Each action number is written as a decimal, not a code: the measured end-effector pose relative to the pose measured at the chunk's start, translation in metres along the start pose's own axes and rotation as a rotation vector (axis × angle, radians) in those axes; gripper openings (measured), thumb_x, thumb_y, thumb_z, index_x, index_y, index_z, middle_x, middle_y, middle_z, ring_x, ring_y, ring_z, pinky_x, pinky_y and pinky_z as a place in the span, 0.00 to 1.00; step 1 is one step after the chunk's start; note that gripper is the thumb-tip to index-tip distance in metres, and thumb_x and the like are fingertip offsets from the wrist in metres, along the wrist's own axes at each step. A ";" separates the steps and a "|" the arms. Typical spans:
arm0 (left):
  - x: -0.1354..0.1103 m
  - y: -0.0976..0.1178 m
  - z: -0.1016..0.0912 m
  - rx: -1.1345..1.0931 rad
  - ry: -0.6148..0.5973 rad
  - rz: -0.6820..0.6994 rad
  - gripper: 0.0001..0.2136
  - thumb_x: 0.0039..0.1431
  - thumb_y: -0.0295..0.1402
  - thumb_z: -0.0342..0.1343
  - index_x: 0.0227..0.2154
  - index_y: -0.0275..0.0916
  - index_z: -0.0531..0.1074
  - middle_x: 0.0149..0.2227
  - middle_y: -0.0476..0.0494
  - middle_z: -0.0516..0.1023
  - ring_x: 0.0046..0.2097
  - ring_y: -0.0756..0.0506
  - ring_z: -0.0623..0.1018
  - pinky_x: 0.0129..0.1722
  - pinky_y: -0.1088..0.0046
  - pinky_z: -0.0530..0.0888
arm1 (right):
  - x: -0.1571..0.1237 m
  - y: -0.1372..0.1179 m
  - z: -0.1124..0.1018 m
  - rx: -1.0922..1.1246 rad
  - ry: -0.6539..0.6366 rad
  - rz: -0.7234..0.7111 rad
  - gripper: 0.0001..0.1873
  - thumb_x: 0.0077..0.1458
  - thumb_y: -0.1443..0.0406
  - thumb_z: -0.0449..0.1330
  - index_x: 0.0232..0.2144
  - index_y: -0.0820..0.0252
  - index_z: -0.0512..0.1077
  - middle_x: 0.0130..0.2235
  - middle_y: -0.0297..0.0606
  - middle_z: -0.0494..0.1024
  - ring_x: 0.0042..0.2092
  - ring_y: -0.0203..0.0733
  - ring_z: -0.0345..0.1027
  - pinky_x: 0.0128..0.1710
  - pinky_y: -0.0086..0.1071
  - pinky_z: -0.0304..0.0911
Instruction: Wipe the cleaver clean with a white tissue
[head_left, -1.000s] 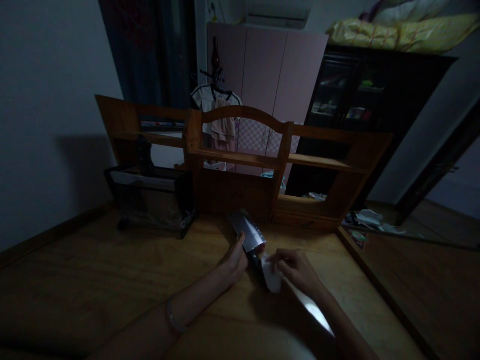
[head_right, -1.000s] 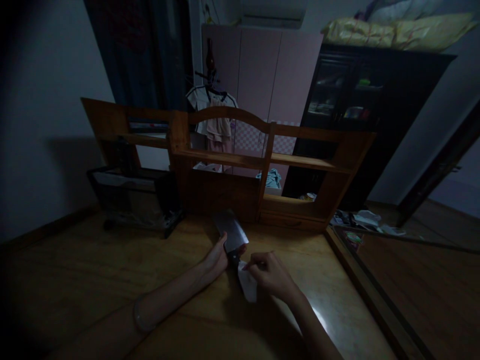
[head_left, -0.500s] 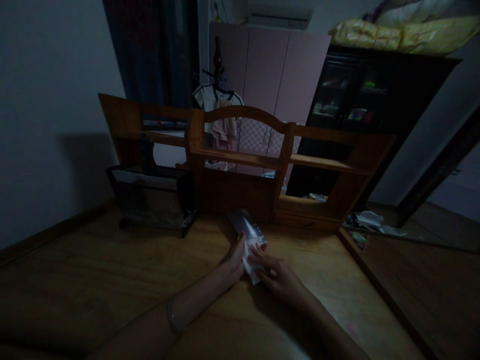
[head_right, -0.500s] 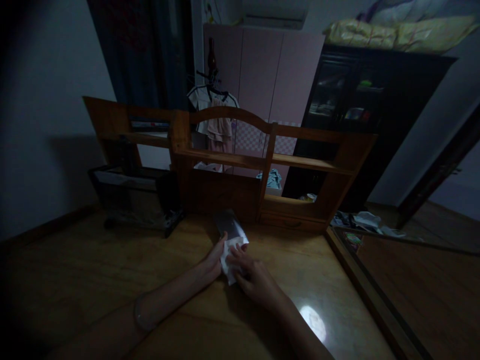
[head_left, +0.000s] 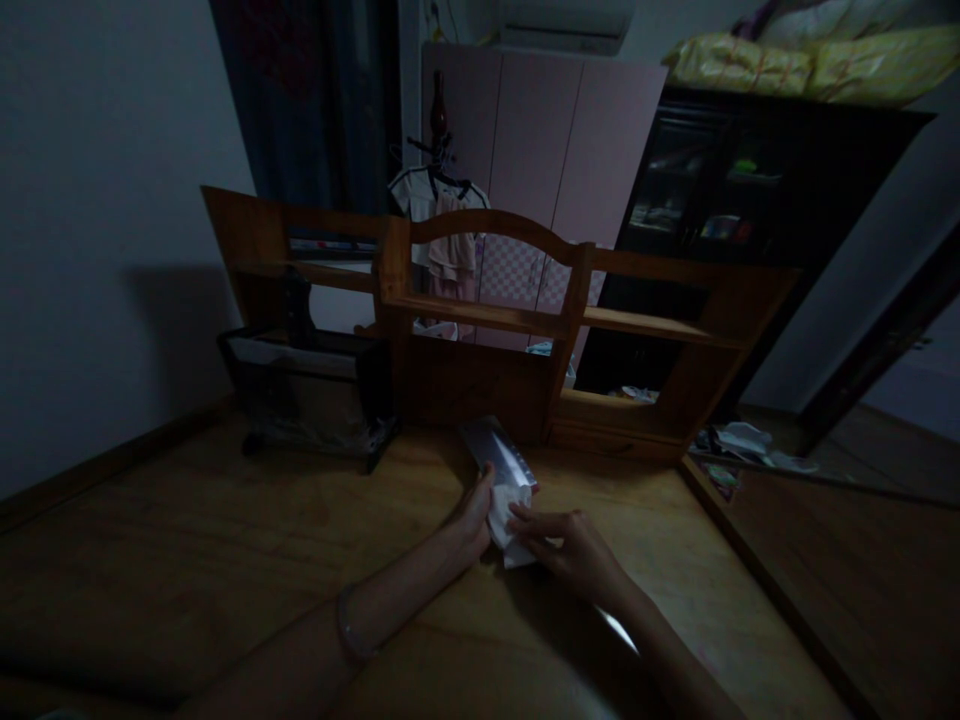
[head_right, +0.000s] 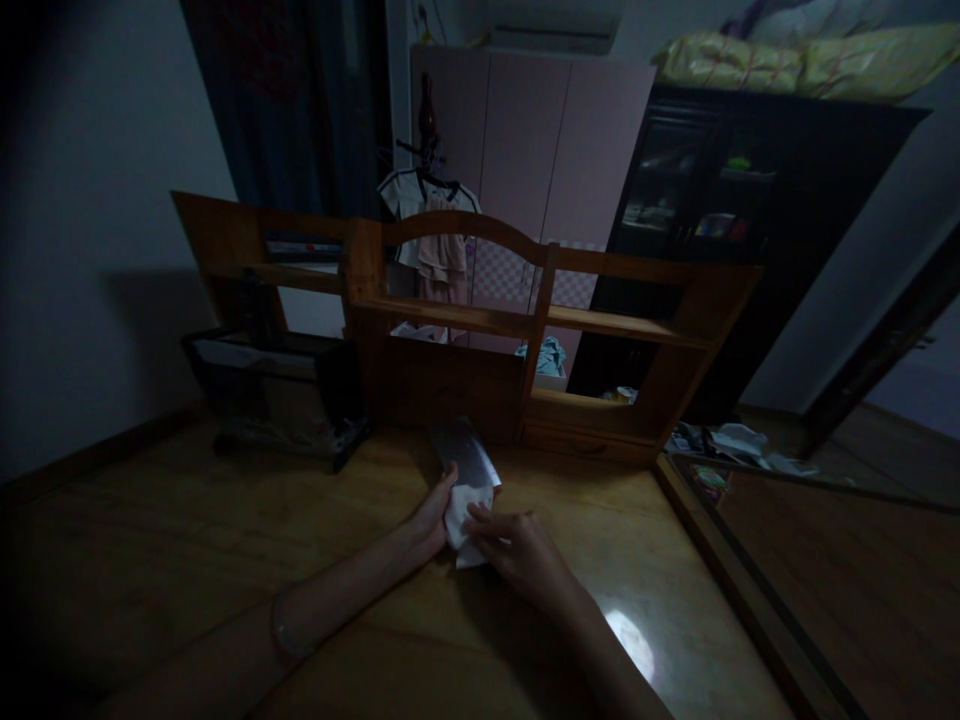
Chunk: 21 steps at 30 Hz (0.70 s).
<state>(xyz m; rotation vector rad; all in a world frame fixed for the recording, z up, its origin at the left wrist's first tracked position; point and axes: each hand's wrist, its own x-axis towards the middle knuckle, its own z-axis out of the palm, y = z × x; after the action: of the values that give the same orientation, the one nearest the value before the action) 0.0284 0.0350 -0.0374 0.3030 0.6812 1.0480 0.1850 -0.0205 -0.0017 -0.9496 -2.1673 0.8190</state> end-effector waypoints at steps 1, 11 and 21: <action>0.000 0.000 -0.001 0.025 -0.004 -0.014 0.31 0.59 0.54 0.41 0.44 0.27 0.70 0.30 0.34 0.78 0.27 0.44 0.76 0.28 0.71 0.72 | -0.001 0.000 -0.002 0.018 -0.011 0.021 0.15 0.56 0.63 0.58 0.46 0.51 0.73 0.52 0.37 0.72 0.51 0.48 0.69 0.49 0.38 0.65; 0.002 -0.001 -0.005 0.030 -0.031 -0.045 0.32 0.57 0.56 0.41 0.41 0.28 0.72 0.33 0.34 0.79 0.28 0.42 0.77 0.33 0.64 0.75 | -0.003 -0.003 -0.015 0.124 -0.012 0.088 0.05 0.51 0.64 0.62 0.33 0.58 0.74 0.51 0.39 0.73 0.49 0.44 0.69 0.39 0.31 0.69; 0.003 0.000 -0.002 0.028 0.006 -0.028 0.32 0.58 0.55 0.40 0.46 0.28 0.69 0.34 0.32 0.79 0.31 0.42 0.79 0.33 0.67 0.75 | -0.001 0.005 -0.005 -0.031 0.063 0.154 0.13 0.55 0.57 0.58 0.39 0.58 0.72 0.35 0.37 0.77 0.35 0.41 0.72 0.34 0.31 0.66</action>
<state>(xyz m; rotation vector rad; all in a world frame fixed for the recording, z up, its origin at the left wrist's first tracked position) 0.0277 0.0376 -0.0399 0.3140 0.7041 1.0138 0.1912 -0.0176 -0.0027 -1.1542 -2.0779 0.8183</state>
